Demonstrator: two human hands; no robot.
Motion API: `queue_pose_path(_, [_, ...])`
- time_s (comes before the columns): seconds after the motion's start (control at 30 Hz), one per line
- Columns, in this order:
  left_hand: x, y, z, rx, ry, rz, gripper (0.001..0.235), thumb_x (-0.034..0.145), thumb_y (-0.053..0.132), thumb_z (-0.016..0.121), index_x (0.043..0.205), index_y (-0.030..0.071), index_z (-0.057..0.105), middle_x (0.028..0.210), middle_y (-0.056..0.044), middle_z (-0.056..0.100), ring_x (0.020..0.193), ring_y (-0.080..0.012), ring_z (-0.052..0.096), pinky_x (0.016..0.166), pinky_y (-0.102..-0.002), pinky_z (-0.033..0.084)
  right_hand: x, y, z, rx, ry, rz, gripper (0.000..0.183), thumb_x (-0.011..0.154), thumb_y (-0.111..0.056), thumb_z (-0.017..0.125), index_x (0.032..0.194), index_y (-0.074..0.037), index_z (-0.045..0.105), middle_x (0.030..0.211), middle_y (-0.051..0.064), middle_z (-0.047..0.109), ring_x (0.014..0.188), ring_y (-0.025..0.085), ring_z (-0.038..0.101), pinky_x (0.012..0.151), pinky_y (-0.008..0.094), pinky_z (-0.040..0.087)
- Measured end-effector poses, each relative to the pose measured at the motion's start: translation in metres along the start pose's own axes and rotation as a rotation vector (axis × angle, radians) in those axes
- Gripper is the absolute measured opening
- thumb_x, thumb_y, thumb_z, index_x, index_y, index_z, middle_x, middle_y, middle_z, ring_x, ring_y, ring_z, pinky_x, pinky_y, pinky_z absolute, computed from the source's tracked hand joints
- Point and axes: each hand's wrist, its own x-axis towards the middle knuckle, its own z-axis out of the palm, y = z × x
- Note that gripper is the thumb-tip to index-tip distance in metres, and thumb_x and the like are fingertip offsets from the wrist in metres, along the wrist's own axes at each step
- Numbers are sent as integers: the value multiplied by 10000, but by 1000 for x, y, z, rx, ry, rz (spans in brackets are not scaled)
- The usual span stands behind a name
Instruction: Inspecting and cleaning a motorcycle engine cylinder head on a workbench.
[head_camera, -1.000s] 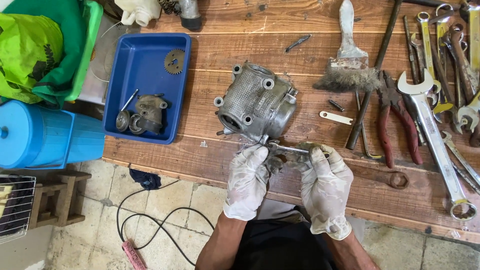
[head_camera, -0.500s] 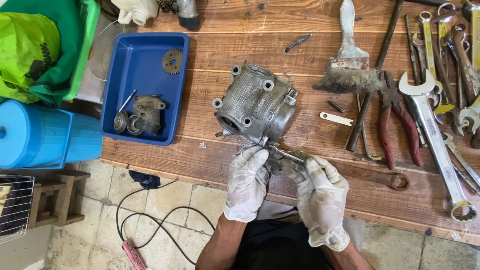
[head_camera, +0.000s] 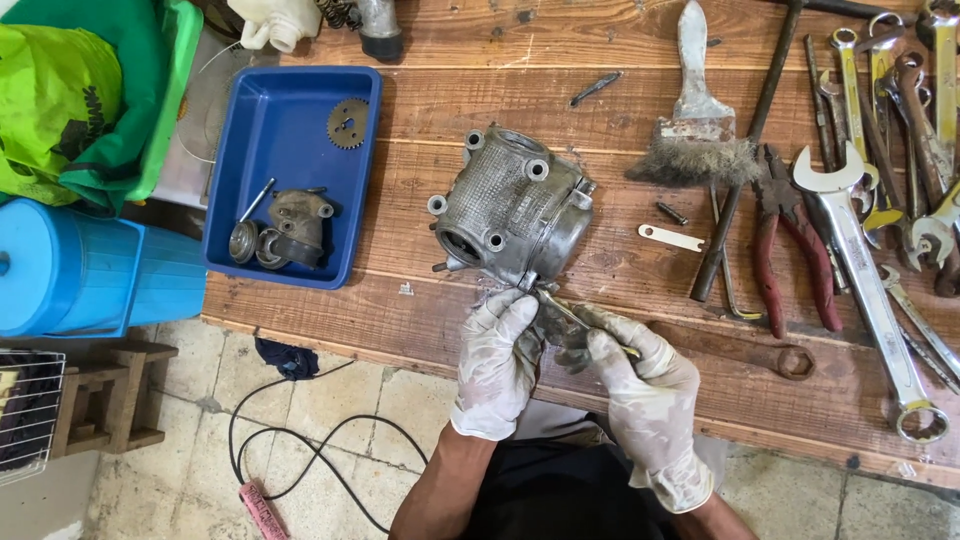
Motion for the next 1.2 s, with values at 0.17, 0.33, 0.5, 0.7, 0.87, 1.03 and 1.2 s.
queue_pose_path(0.17, [-1,1,2,4,-14,-32,154,891,-52,719,1039,-11,712,991,-144,756,885,-253,736,831,-323,605,7,-22,-4,-254,-103,22,264,920,-103,687,1140,21,763,746,132,759,610,174,700,624,281,631])
queue_pose_path(0.33, [-1,1,2,-1,-18,-37,163,888,-66,720,1040,-10,708,969,-129,744,863,-235,724,817,-304,596,11,-25,-15,-662,-246,-153,277,932,-256,662,1141,-109,769,761,1,805,503,135,768,551,241,623])
queue_pose_path(0.5, [3,-1,0,27,63,-74,240,880,-69,723,1111,-10,698,1025,-111,730,907,-243,728,832,-314,599,17,-17,-17,-696,-230,-768,227,938,-70,712,1152,6,705,1102,153,772,979,263,781,901,327,613])
queue_pose_path(0.7, [1,-2,1,42,-38,-34,253,896,-41,720,1149,-43,716,1014,-138,759,872,-234,738,774,-288,607,24,-19,-25,-772,-294,-623,235,976,-183,657,1175,-84,735,872,28,779,735,167,739,708,305,568])
queue_pose_path(0.87, [-26,52,24,349,-218,23,337,939,157,679,1211,-42,677,1144,-209,742,1012,-304,749,945,-375,609,32,-14,-28,-807,-287,-559,229,966,-181,672,1159,-80,741,970,66,778,840,208,757,781,325,576])
queue_pose_path(1.03, [-22,119,34,1075,-372,865,211,1007,186,648,1131,36,729,938,-84,800,778,-169,804,754,-292,687,28,-30,-19,-729,-328,-438,249,964,-167,663,1184,-73,729,859,34,781,749,136,746,733,277,590])
queue_pose_path(1.2, [36,171,76,1715,-861,1061,951,919,843,294,1653,241,254,1751,-212,143,1651,-462,222,1344,-772,161,24,-45,-1,-366,-163,59,183,955,-106,670,1113,-18,699,811,152,766,535,207,641,588,280,538])
